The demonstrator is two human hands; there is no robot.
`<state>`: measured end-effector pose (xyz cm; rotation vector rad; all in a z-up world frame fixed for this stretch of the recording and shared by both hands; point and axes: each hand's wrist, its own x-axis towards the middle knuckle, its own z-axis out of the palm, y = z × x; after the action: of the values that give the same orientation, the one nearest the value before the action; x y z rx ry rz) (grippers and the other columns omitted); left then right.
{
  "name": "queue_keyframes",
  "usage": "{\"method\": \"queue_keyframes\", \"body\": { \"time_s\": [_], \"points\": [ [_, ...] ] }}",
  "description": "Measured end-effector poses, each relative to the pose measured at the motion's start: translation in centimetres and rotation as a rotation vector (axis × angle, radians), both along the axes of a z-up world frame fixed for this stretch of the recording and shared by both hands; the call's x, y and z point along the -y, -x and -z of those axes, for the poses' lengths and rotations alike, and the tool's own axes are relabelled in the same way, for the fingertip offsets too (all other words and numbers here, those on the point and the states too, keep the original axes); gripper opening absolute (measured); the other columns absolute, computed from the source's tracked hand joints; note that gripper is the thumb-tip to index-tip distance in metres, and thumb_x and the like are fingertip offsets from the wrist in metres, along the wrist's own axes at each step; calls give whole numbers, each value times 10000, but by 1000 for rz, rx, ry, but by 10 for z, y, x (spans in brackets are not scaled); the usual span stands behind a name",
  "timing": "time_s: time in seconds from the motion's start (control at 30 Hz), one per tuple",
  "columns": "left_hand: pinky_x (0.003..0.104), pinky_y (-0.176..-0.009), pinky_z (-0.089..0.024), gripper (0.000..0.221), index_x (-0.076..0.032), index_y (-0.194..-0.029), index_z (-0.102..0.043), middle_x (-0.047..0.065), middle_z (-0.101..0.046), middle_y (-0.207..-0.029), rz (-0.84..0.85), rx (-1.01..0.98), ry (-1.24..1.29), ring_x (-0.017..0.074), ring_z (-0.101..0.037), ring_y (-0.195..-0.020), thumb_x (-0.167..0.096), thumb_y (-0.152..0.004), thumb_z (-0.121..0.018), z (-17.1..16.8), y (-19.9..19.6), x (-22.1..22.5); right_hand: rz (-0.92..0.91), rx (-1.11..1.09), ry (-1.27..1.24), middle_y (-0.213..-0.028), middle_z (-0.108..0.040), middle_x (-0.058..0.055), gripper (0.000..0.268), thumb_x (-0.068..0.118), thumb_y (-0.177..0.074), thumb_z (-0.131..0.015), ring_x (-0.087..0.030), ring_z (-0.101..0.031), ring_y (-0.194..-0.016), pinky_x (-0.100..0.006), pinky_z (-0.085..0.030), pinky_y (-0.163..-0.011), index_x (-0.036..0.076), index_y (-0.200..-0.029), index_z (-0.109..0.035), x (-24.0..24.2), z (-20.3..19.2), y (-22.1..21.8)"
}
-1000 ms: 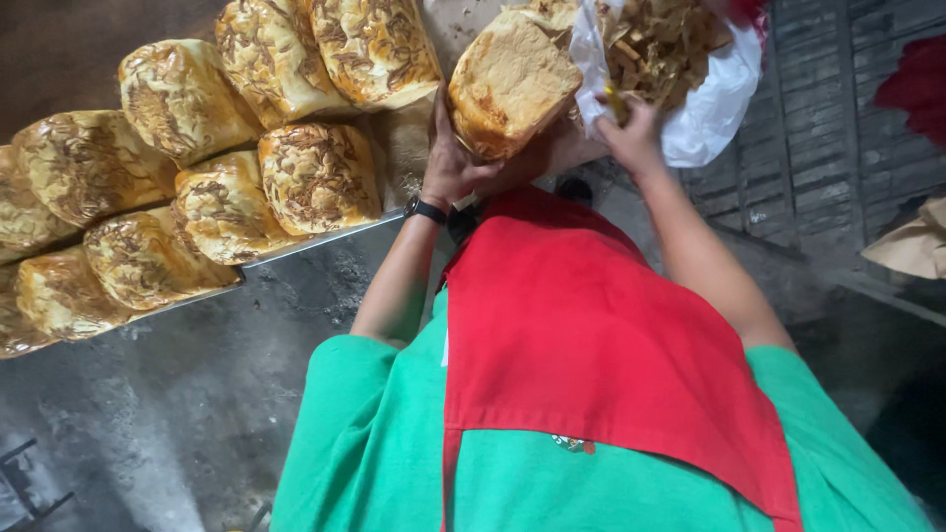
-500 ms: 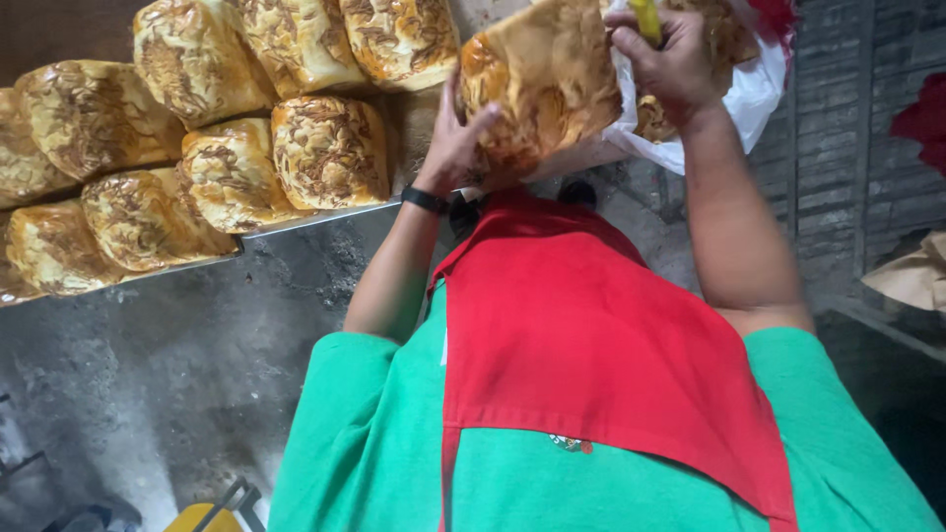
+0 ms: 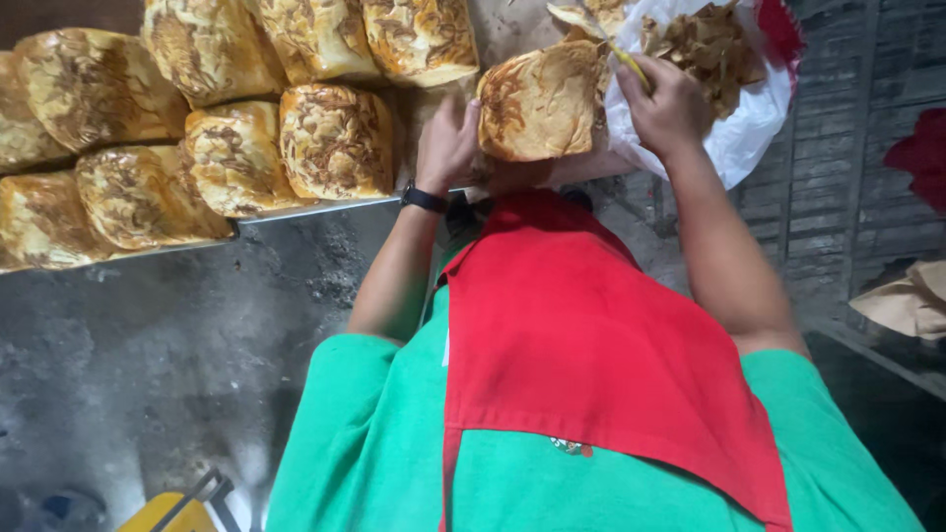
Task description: The person cuts a loaf of bread with a knife on a wooden table, removes the ends, and organizes multiple loaves of bread on metal trays.
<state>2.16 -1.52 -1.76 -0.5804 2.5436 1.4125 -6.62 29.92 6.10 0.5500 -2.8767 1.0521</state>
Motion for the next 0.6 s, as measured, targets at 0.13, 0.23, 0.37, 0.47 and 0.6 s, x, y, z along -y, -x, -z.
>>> {"method": "queue_keyframes", "body": {
  "time_s": [0.13,0.23,0.37,0.47,0.6],
  "points": [
    [445,-1088,-466,364,-12,-1345,-592,204,-651,-1332,68,-556,45,368,-596,-1274,-243,-1070,-531,-21,16,-22,-8,-34,-282,-938,-711,-79,370,465,-1078,-743,-291,-688,-806,-436,-521,-685,152,-1272,-773,-10,-19,-27],
    [451,-1098,-428,414,21,-1375,-560,241,-569,-1371,59,-597,120,382,-509,-1314,-266,-1079,-579,-30,36,-42,-9,-90,-343,-906,-693,-54,342,447,-1036,-763,-278,-691,-776,-438,-521,-657,176,-1243,-779,-3,-20,-33],
    [415,-1067,-489,315,-44,-1308,-612,160,-663,-1288,94,-528,-21,343,-603,-1241,-236,-1060,-583,-30,39,-49,23,-140,-365,-936,-694,-56,355,445,-1024,-784,-271,-693,-779,-414,-536,-651,190,-1271,-774,-28,-28,-53],
    [412,-1063,-492,290,-46,-1294,-616,156,-664,-1280,107,-538,-45,343,-607,-1228,-219,-1062,-589,-31,36,-45,40,-147,-443,-920,-685,-58,367,446,-1023,-789,-272,-689,-769,-409,-536,-649,203,-1297,-779,-63,-44,-72],
    [416,-1064,-489,266,-52,-1281,-619,159,-662,-1265,138,-561,-32,348,-606,-1214,-207,-1066,-593,-35,35,-46,60,-141,-419,-907,-691,-61,366,431,-1025,-791,-277,-685,-763,-411,-528,-640,213,-1319,-789,-58,-37,-71]
  ]
}}
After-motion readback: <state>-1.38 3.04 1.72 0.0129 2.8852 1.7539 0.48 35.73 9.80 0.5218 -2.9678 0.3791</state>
